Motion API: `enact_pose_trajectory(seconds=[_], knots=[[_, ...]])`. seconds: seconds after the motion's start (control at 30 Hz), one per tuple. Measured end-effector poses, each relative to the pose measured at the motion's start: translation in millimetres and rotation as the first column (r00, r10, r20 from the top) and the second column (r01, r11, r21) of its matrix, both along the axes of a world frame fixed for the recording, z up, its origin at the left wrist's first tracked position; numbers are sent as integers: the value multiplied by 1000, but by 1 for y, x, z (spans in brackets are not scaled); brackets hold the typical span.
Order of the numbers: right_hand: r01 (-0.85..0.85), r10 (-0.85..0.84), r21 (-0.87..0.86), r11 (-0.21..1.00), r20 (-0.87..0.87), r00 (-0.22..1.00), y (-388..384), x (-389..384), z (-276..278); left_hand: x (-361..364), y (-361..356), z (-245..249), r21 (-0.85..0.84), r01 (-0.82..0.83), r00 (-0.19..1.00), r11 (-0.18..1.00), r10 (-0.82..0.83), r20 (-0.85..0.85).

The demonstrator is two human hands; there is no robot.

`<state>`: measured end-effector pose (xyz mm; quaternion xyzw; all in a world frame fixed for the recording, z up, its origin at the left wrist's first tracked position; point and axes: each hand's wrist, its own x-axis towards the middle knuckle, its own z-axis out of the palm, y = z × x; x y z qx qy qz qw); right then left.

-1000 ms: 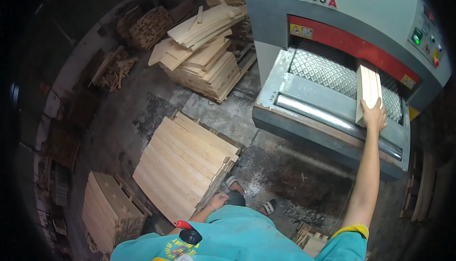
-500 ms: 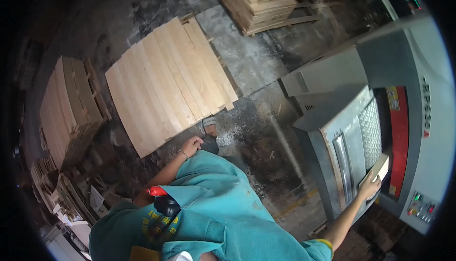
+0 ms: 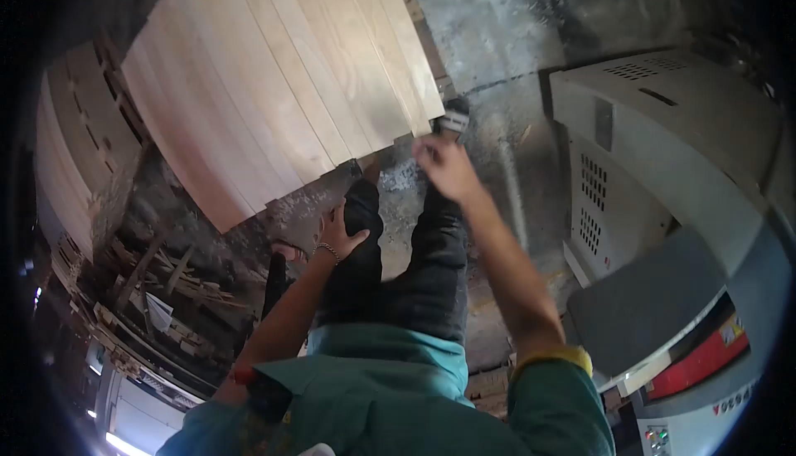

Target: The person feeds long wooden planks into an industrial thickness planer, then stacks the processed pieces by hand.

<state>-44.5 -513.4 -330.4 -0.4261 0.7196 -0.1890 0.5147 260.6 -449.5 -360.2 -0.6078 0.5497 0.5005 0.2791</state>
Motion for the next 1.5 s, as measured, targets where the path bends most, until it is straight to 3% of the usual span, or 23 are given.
enact_pose_trajectory(seconds=[0.07,0.17,0.27,0.33,0.4,0.43,0.5,0.6,0.7,0.8,0.9,0.97,1.1,1.13,1.2,1.5], knots=[[-167,190,136,977,-181,965,-34,-25,-86,-22,-1,-17,41,-35,992,999,30,120],[-184,196,68,981,-324,925,-79,-58,-205,-46,2,-42,35,-4,983,999,-2,183],[16,14,105,994,-278,960,-132,-78,-264,-55,13,-51,-26,-66,991,997,69,115],[50,-42,22,998,-270,962,-163,-89,-300,-58,16,-55,-35,-132,984,991,135,115],[423,-402,8,906,-293,867,-187,-66,-338,-64,12,-62,-51,-160,978,986,165,131],[389,-346,91,917,-305,887,-197,-42,-344,-69,10,-63,-52,-152,977,987,158,140],[327,-235,269,906,-323,917,-212,-4,-339,-78,13,-60,-27,-119,979,992,122,164],[-20,15,494,869,16,1000,-215,-43,-260,-81,5,-61,-22,-92,977,995,95,190],[58,-55,-2,998,-371,927,-174,-41,-320,-83,1,-63,-29,-109,980,994,112,166],[265,-265,26,964,-23,964,-151,-19,-273,-84,1,-62,-57,-51,984,997,60,168],[352,-397,200,915,282,873,-103,15,-279,-82,4,-65,-67,-37,985,997,47,163],[347,-369,132,929,233,899,-70,38,-282,-81,6,-65,-74,-46,987,996,57,152],[326,-443,397,858,251,861,-92,32,-256,-77,13,-59,-49,-61,983,997,68,169],[354,-428,371,859,137,893,-95,39,-251,-77,14,-59,-46,-53,983,997,61,172],[347,-387,275,897,106,916,-92,51,-257,-70,16,-62,-45,-37,985,998,44,169],[283,-303,192,940,84,949,-95,56,-250,-61,26,-59,32,-80,980,996,72,183]])
